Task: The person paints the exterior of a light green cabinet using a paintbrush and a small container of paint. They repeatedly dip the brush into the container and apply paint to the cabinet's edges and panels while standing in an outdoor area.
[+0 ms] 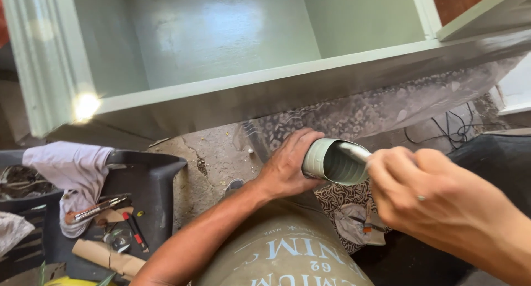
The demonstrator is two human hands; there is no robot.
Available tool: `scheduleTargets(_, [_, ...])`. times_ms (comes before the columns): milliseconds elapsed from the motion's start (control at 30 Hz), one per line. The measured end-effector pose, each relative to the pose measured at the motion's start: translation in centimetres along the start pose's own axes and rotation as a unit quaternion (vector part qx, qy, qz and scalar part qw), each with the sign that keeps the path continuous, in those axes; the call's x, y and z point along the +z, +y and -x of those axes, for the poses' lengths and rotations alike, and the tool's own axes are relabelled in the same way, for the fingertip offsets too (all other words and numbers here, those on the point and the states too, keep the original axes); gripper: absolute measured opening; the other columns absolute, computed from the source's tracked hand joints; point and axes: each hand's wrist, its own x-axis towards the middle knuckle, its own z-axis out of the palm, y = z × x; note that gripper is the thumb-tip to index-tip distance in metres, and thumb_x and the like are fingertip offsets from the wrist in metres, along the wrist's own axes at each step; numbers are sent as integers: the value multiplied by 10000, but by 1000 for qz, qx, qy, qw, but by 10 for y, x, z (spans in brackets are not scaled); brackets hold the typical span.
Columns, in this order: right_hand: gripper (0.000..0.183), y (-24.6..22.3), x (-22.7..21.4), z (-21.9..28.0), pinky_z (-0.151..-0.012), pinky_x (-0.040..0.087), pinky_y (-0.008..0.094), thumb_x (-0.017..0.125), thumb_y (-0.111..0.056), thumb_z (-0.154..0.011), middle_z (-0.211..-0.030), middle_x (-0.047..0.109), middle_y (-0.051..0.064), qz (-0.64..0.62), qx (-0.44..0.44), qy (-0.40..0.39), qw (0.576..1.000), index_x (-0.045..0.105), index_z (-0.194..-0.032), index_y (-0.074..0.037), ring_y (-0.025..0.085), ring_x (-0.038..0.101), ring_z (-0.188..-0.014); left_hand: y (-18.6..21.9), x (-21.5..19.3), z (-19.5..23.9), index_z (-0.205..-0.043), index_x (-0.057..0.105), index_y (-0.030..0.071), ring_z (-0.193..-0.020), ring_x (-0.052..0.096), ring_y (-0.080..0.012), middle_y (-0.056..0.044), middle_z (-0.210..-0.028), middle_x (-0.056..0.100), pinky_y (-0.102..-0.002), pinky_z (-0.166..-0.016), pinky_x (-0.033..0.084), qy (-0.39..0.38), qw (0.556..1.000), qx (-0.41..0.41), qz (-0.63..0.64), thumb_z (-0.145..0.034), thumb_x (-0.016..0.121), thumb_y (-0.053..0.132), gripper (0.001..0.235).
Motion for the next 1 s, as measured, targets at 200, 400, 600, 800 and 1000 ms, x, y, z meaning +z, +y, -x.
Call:
scheduleTargets(200, [204,5,-1,35,-516,285,370,538,37,-910,-818,595,132,7,84,-27,996,685,-796,-49,257,516,-640,6,16,-26,-1422,417,62,-1214,580,-365,-205,-1362,498,-495,-1009,540,-16,1000,-4,14,-690,924,289,918])
scheduleTargets(400, [418,-15,62,124,-567,425,387,633,-266,-799,-1100,676,-31,-76,299,-59,949,648,-1210,-193,207,655,-781,0,34,-51,-1408,435,91,-1191,590,-359,-210,-1346,529,-496,-967,555,-53,998,-37,25,-699,898,289,870])
scheduleTargets(600, [432,-90,218,173,-881,482,273,628,-207,-925,-1194,732,-27,-542,620,62,564,664,-1356,-206,121,674,-998,-18,63,-74,-1419,457,102,-1291,539,-386,-214,-1434,488,-577,-1063,478,-73,982,-171,11,-672,907,253,885])
scheduleTargets(800, [514,-105,374,138,-454,344,196,593,-163,-980,-832,615,11,-669,683,290,-50,542,-1492,-153,69,501,-612,-26,94,-83,-1266,624,125,-1202,609,-277,-101,-1301,628,-424,-992,497,0,962,-274,-2,-506,967,362,867])
scheduleTargets(1000, [345,-112,357,37,-726,510,247,570,-138,-969,-1046,692,66,-745,620,216,121,611,-1311,-163,144,646,-814,-8,105,-57,-1407,476,22,-1363,506,-329,-182,-1409,527,-450,-1191,366,72,989,-119,-59,-689,848,458,919])
